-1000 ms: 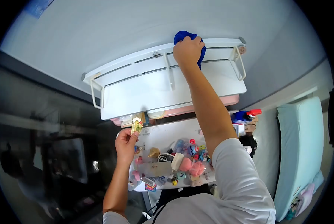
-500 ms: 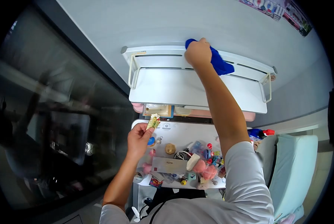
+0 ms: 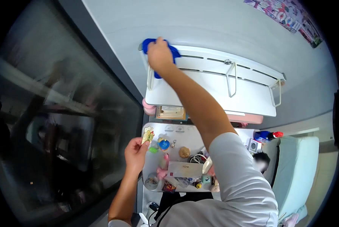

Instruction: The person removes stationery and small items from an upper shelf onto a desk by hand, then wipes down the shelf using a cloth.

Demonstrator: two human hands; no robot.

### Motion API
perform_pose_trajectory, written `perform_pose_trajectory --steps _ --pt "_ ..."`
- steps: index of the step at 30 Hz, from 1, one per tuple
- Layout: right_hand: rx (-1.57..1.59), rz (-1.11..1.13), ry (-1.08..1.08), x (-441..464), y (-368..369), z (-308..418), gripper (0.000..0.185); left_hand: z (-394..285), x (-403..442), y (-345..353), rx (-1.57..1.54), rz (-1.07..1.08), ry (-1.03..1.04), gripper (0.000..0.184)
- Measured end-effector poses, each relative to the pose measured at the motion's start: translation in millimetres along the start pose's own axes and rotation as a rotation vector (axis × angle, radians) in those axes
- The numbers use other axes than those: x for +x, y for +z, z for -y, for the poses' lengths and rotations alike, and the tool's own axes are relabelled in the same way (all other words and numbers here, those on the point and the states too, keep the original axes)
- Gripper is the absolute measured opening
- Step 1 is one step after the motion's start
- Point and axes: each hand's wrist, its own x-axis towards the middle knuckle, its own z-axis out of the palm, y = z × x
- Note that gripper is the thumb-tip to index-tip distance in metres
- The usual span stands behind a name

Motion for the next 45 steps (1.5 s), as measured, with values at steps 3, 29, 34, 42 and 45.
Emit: perform_pose_trajectory --steps 3,29,34,42,45 --pt "0.113 -0.044 -0.001 -5 -10 11 0.028 -1 -5 -4 0.034 0.009 -0.026 0.007" --pt "0.296 -0.021 0.394 -154 -47 -165 0.039 3 -24 42 0.064 0.109 -0.033 0.009" --pt "0.498 -0.060 0.448 -159 -45 -175 0.049 0 -23 61 0.071 0.135 -0.024 0.009" --pt "0.834 -0.507 1.147 -145 -54 -194 0.072 -13 -26 89 0.083 0.195 -0.014 0.008" --pt "0.755 -0.578 1.286 -121 -67 -180 0.068 -16 -29 96 0.080 0.184 -0.018 0.008"
